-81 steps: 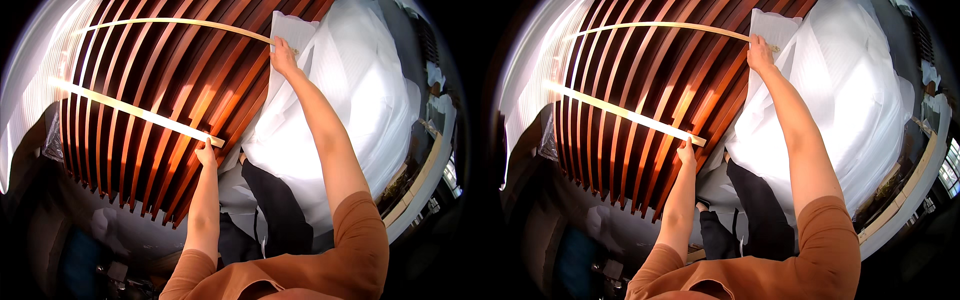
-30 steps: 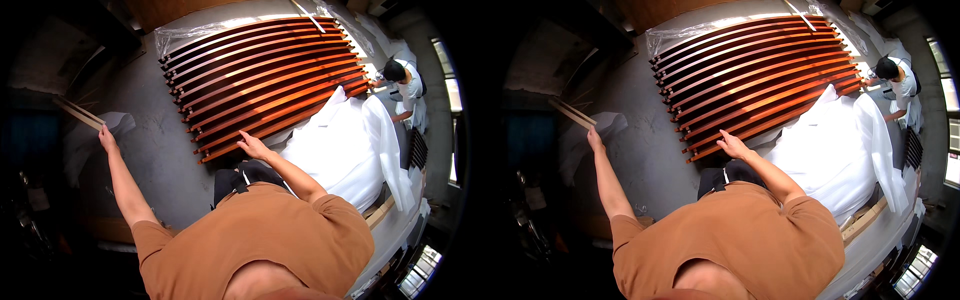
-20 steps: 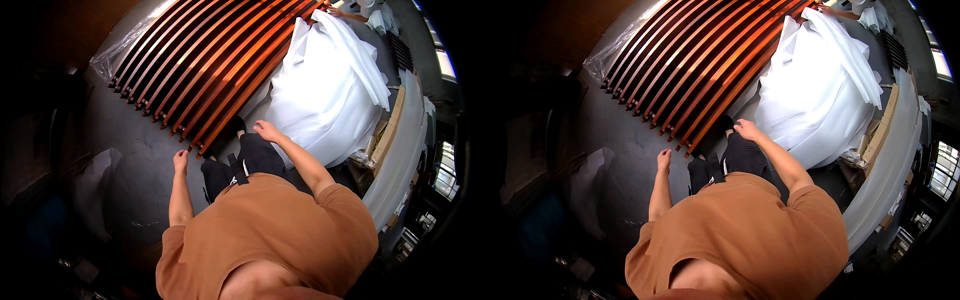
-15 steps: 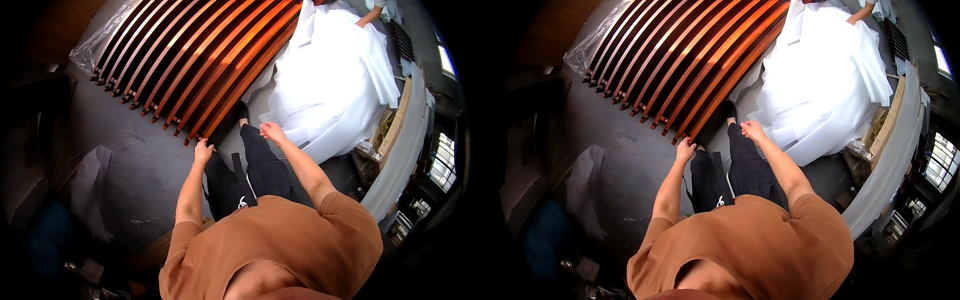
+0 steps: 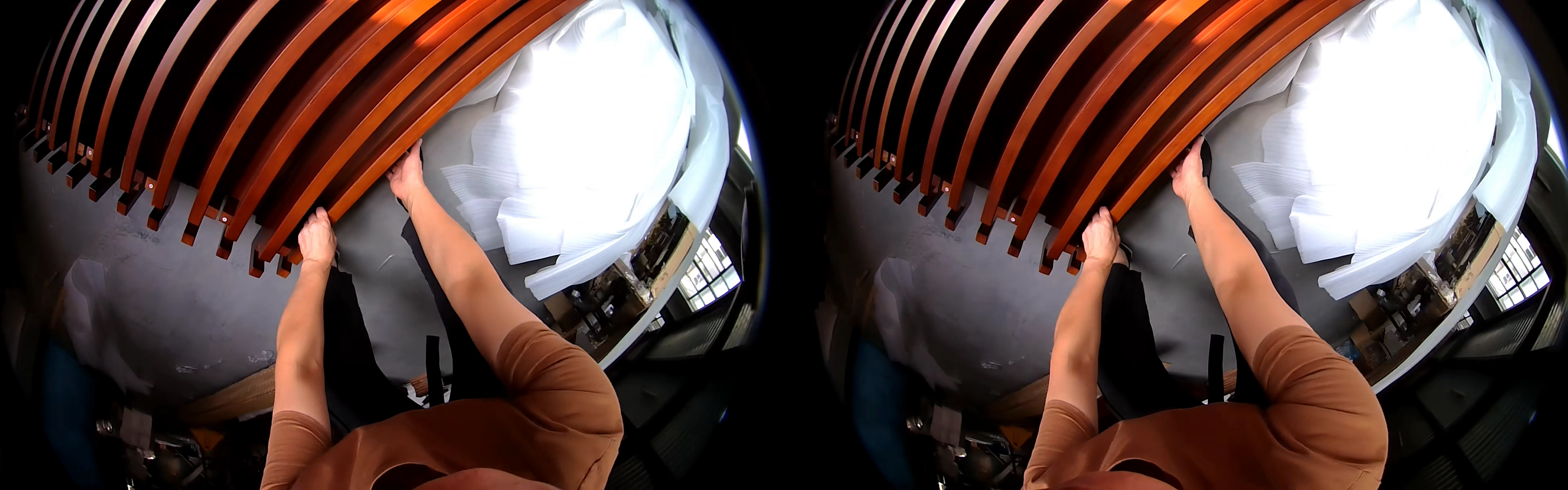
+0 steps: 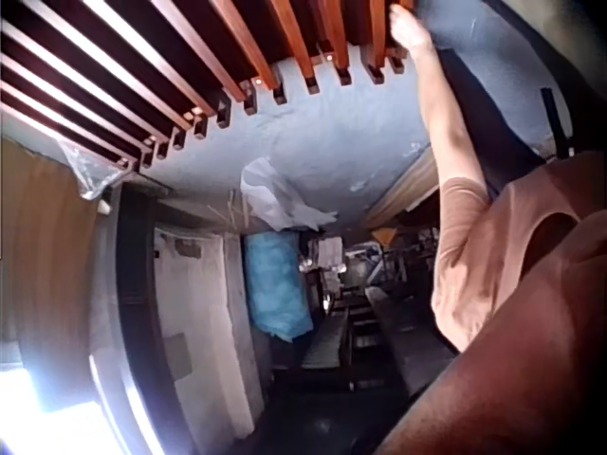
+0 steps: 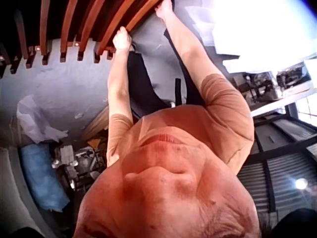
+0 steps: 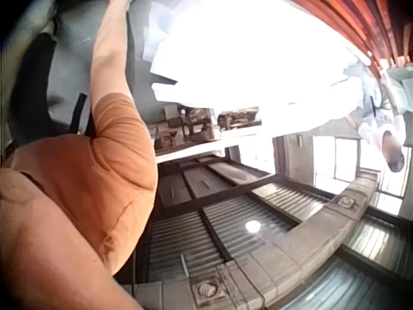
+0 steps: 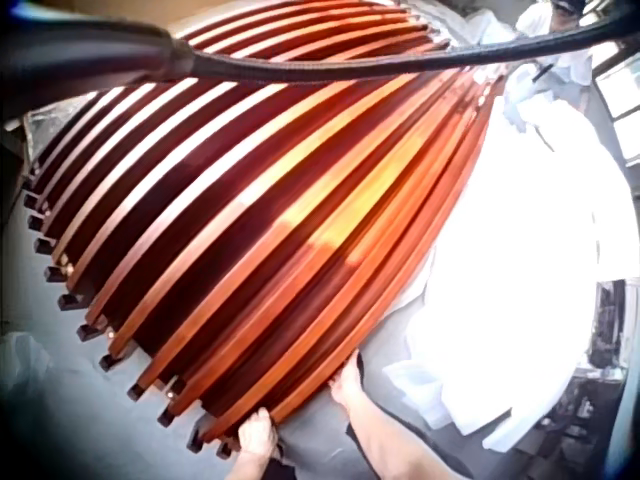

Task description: The person assembles a large cardboard box and secures it with packing tape. They then place a large sheet of bubble wrap on the floor and arrange several wooden slats on top of it. The person wraps the wooden slats in the bubble wrap and places them into the cardboard box.

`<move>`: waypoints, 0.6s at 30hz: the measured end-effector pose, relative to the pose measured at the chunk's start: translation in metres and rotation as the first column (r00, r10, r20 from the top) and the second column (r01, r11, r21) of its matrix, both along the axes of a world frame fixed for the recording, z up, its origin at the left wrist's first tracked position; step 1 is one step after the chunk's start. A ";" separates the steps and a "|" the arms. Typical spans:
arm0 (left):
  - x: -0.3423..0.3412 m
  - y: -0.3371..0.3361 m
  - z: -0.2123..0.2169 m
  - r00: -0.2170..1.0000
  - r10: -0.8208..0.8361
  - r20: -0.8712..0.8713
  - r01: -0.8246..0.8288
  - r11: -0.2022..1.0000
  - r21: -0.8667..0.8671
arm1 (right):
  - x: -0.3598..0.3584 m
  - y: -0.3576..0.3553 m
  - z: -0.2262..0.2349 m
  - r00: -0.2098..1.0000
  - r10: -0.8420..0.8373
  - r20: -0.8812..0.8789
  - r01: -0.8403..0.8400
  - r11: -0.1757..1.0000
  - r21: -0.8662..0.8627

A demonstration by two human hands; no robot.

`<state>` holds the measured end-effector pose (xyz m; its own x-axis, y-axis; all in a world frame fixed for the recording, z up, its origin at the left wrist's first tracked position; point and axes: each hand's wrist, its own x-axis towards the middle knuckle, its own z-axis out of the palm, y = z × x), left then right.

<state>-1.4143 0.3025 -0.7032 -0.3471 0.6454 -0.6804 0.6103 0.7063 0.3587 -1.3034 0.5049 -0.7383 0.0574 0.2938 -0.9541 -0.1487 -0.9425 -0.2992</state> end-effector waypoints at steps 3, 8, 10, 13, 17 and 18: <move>-0.006 -0.006 -0.003 0.996 -0.080 0.045 0.079 0.997 0.016 | 0.004 0.002 -0.004 0.999 -0.008 -0.054 0.007 1.000 -0.016; -0.014 -0.016 0.068 0.988 -0.095 0.118 0.089 0.994 0.056 | 0.009 -0.011 0.050 0.983 -0.005 -0.182 0.014 0.999 0.043; -0.021 -0.022 0.116 0.983 -0.110 0.150 0.099 0.992 0.078 | 0.008 -0.017 0.093 0.978 -0.016 -0.210 0.019 1.000 0.010; -0.033 -0.030 0.209 0.983 -0.120 0.140 0.107 0.990 0.094 | 0.001 -0.027 0.181 0.971 -0.047 -0.234 0.043 0.999 -0.022; -0.053 -0.027 0.353 0.975 -0.199 0.100 0.184 0.972 0.148 | 0.001 -0.031 0.319 0.886 -0.119 -0.449 0.092 0.992 -0.081; -0.055 -0.020 0.395 0.969 -0.232 0.089 0.215 0.961 0.173 | 0.002 -0.034 0.355 0.860 -0.116 -0.497 0.111 0.993 -0.040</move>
